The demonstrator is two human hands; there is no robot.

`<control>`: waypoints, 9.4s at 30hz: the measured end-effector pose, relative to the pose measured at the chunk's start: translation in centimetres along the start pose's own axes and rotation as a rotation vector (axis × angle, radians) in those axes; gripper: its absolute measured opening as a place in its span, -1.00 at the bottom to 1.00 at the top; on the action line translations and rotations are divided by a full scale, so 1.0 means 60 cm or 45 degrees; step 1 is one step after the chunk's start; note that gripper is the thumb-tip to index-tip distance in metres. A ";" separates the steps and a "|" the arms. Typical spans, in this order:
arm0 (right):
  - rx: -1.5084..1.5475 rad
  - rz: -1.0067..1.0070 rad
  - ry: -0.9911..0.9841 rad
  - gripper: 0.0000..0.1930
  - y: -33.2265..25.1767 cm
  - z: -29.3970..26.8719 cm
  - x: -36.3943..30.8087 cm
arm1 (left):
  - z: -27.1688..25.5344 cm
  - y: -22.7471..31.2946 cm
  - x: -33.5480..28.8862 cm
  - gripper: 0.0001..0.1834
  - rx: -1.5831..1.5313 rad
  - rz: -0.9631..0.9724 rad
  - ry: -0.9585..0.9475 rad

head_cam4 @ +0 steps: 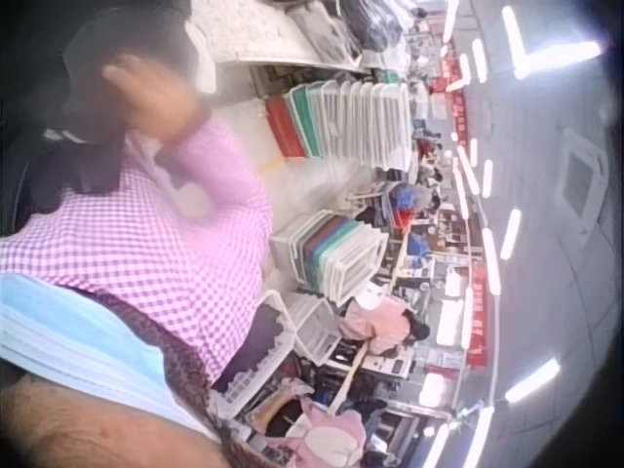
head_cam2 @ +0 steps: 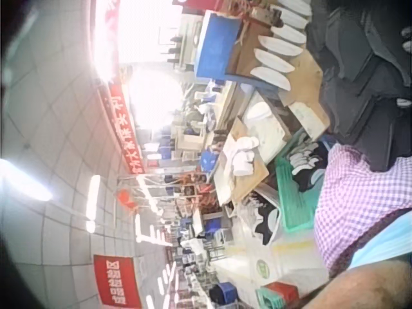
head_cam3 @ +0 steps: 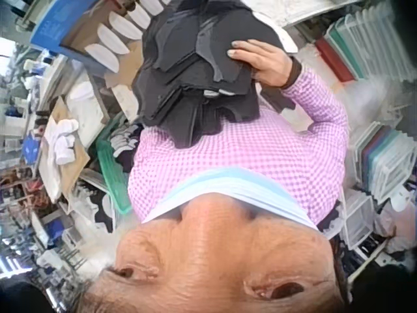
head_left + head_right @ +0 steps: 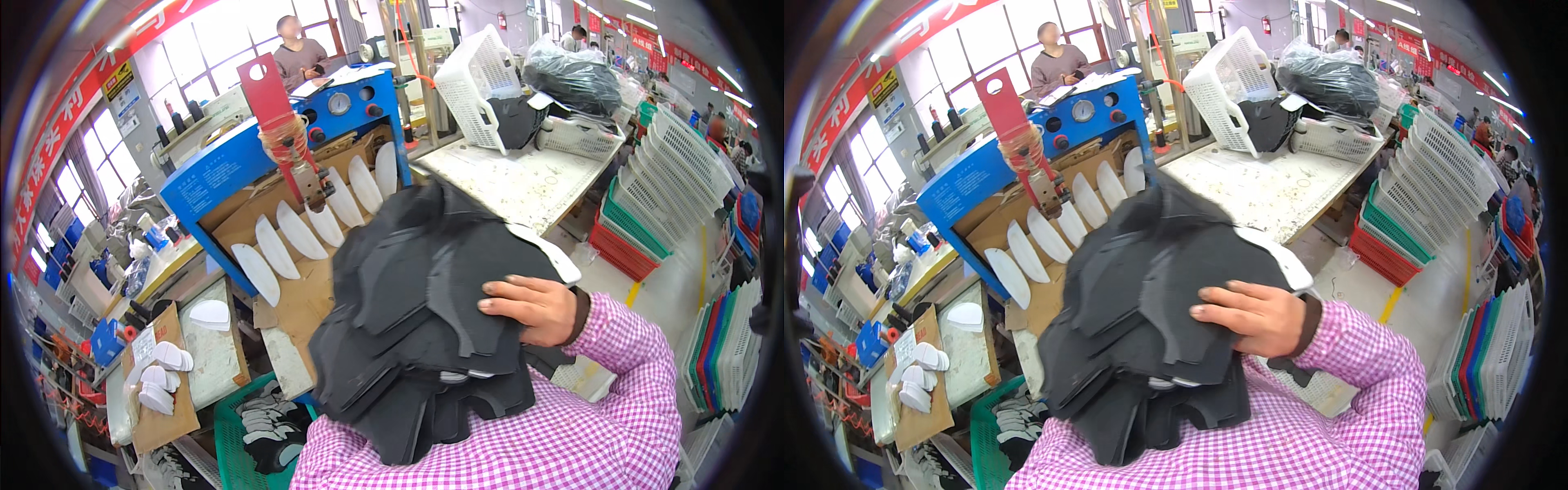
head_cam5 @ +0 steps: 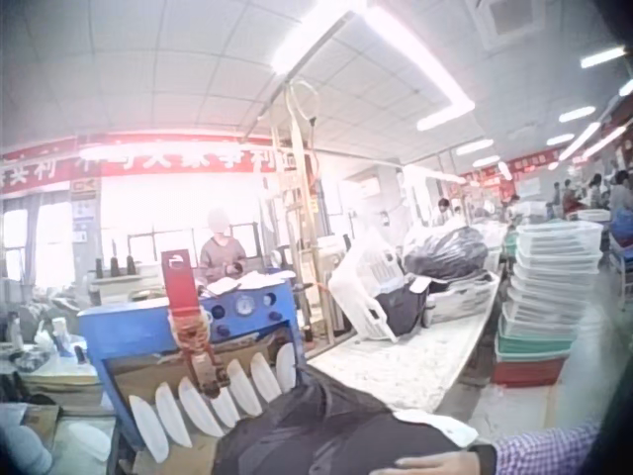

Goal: The person repeatedly picks black fabric pieces and white insoles from a basket, aligns them on a workbench, and presses them together by hand. The person places the assembled units into a green basket and continues the cycle with additional pieces.

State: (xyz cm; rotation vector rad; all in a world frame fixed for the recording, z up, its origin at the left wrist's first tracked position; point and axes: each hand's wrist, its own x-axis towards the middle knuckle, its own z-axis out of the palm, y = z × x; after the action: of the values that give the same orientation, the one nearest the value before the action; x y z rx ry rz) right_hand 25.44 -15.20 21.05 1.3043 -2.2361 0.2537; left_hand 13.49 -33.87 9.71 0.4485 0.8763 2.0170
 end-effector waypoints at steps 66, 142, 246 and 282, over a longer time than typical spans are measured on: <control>1.010 0.609 -0.238 -0.72 0.340 0.498 0.079 | -0.009 0.100 -0.472 -0.58 1.839 0.161 1.709; 1.410 4.096 0.378 -0.17 0.037 1.093 -1.009 | -0.071 -0.111 0.434 -0.33 2.764 0.484 1.089; 2.035 1.241 0.052 -0.46 0.324 0.327 0.179 | -0.203 0.229 -0.338 -0.16 -0.211 1.241 0.611; 2.336 1.443 0.226 -0.72 0.357 0.399 0.205 | -0.174 0.145 -0.383 -0.57 -0.204 1.146 1.426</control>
State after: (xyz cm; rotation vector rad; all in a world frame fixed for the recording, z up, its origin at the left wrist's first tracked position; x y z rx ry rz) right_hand -6.02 -23.31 9.68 0.1358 -1.9212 3.0234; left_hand 15.09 -60.48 9.14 -0.5921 1.2510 3.2086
